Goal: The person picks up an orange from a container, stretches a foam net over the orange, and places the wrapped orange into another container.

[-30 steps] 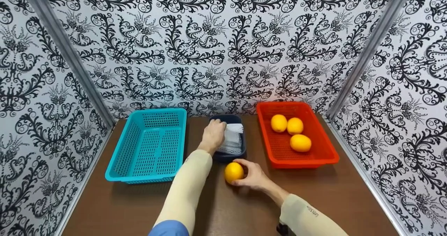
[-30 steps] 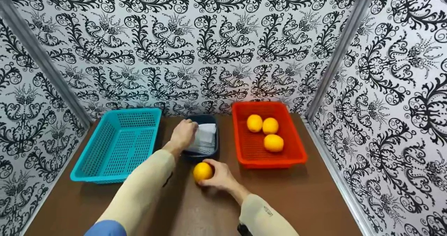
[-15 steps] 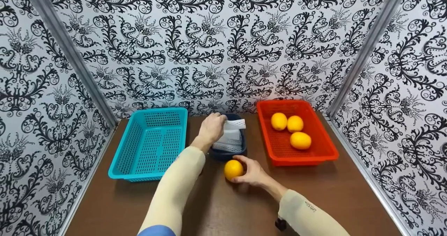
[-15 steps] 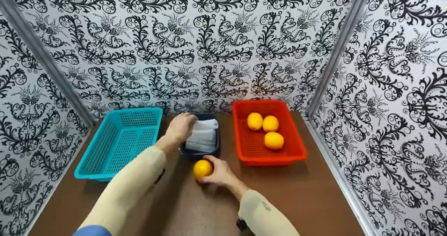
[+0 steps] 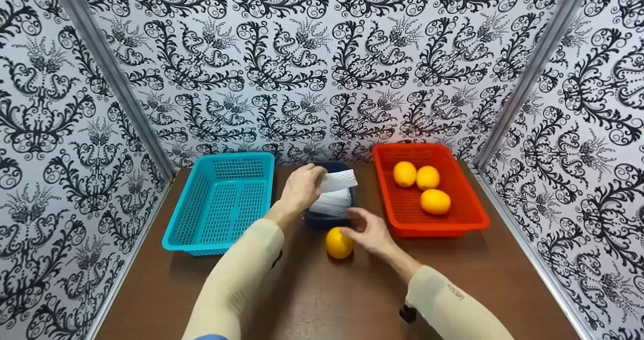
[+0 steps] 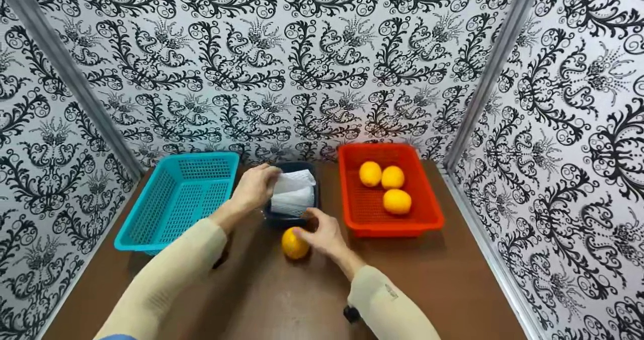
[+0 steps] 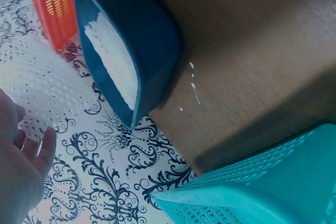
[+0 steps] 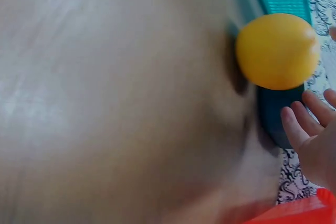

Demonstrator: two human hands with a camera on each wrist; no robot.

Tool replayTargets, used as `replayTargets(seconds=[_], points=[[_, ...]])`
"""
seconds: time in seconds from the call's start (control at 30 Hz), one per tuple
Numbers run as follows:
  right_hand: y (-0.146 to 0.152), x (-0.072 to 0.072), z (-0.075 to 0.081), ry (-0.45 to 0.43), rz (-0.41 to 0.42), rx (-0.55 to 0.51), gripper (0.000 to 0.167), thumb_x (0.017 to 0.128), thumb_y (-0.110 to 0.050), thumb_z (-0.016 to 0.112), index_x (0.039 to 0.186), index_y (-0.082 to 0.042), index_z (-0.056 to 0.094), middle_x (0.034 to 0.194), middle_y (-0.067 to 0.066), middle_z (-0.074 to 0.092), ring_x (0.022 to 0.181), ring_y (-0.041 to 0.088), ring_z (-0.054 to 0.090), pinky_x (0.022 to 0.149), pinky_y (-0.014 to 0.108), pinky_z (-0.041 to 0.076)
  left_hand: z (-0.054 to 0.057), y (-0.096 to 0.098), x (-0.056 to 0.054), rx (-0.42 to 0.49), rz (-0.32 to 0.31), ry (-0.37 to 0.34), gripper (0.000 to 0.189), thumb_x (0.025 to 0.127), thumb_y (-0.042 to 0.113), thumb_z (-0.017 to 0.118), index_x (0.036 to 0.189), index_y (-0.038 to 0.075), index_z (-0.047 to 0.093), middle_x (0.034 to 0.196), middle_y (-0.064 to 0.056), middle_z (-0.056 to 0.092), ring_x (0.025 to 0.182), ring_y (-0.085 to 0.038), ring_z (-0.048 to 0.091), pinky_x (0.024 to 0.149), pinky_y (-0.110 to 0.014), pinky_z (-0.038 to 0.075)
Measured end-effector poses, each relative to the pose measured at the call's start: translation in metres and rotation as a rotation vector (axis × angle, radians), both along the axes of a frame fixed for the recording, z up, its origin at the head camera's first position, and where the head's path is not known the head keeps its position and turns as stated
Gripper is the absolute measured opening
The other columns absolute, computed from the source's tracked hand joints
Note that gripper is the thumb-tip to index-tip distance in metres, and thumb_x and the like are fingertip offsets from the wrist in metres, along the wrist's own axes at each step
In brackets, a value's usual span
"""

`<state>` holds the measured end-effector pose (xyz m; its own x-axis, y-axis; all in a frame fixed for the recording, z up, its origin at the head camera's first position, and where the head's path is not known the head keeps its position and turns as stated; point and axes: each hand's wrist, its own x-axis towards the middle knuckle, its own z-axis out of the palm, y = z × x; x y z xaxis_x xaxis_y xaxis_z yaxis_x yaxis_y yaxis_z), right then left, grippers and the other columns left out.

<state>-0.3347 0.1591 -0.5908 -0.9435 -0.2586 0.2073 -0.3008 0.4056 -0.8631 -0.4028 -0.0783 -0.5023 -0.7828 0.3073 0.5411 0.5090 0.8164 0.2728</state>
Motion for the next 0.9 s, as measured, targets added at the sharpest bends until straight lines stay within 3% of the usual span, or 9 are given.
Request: replayTargets(seconds=[0.23, 0.43, 0.57, 0.77, 0.9], points=[[0.001, -0.005, 0.026, 0.094, -0.131, -0.110, 0.040, 0.095, -0.010, 0.090, 0.131, 0.000, 0.076, 0.125, 0.028, 0.081, 0.112, 0.042, 0.081, 0.101, 0.055, 0.067, 0.000, -0.003, 0.013, 0.023, -0.050, 0.022, 0.015, 0.106, 0.009, 0.070, 0.114, 0.010, 0.083, 0.105, -0.010, 0.082, 0.097, -0.033, 0.080, 0.091, -0.048, 0.066], [-0.002, -0.006, 0.039, 0.202, -0.247, -0.133, 0.040, 0.092, -0.008, 0.092, 0.128, 0.004, 0.076, 0.121, 0.024, 0.082, 0.110, 0.045, 0.080, 0.098, 0.053, 0.068, -0.003, -0.003, 0.025, 0.015, -0.080, 0.022, 0.018, 0.107, 0.007, 0.069, 0.117, 0.009, 0.083, 0.107, -0.010, 0.081, 0.099, -0.033, 0.080, 0.092, -0.048, 0.066], [-0.004, -0.006, 0.040, 0.247, -0.267, -0.097, 0.042, 0.091, -0.010, 0.093, 0.127, 0.003, 0.078, 0.120, 0.024, 0.083, 0.107, 0.041, 0.081, 0.096, 0.046, 0.069, -0.007, -0.003, 0.033, 0.012, -0.087, -0.010, 0.019, 0.108, 0.008, 0.067, 0.120, 0.010, 0.083, 0.110, -0.010, 0.082, 0.101, -0.033, 0.080, 0.094, -0.048, 0.066], [-0.006, -0.003, 0.039, 0.239, -0.245, -0.098, 0.042, 0.091, -0.014, 0.094, 0.127, 0.001, 0.080, 0.121, 0.022, 0.085, 0.109, 0.044, 0.081, 0.099, 0.048, 0.068, -0.013, -0.004, 0.043, 0.024, -0.095, -0.031, 0.019, 0.108, 0.007, 0.067, 0.120, 0.009, 0.082, 0.108, -0.011, 0.081, 0.097, -0.034, 0.080, 0.091, -0.049, 0.066], [-0.009, -0.002, 0.037, 0.273, -0.246, -0.053, 0.038, 0.092, -0.019, 0.094, 0.123, -0.001, 0.084, 0.116, 0.016, 0.087, 0.105, 0.037, 0.082, 0.097, 0.041, 0.067, -0.018, -0.004, 0.046, 0.033, -0.093, -0.032, 0.019, 0.108, 0.008, 0.067, 0.120, 0.009, 0.081, 0.109, -0.011, 0.081, 0.097, -0.034, 0.080, 0.090, -0.049, 0.067]])
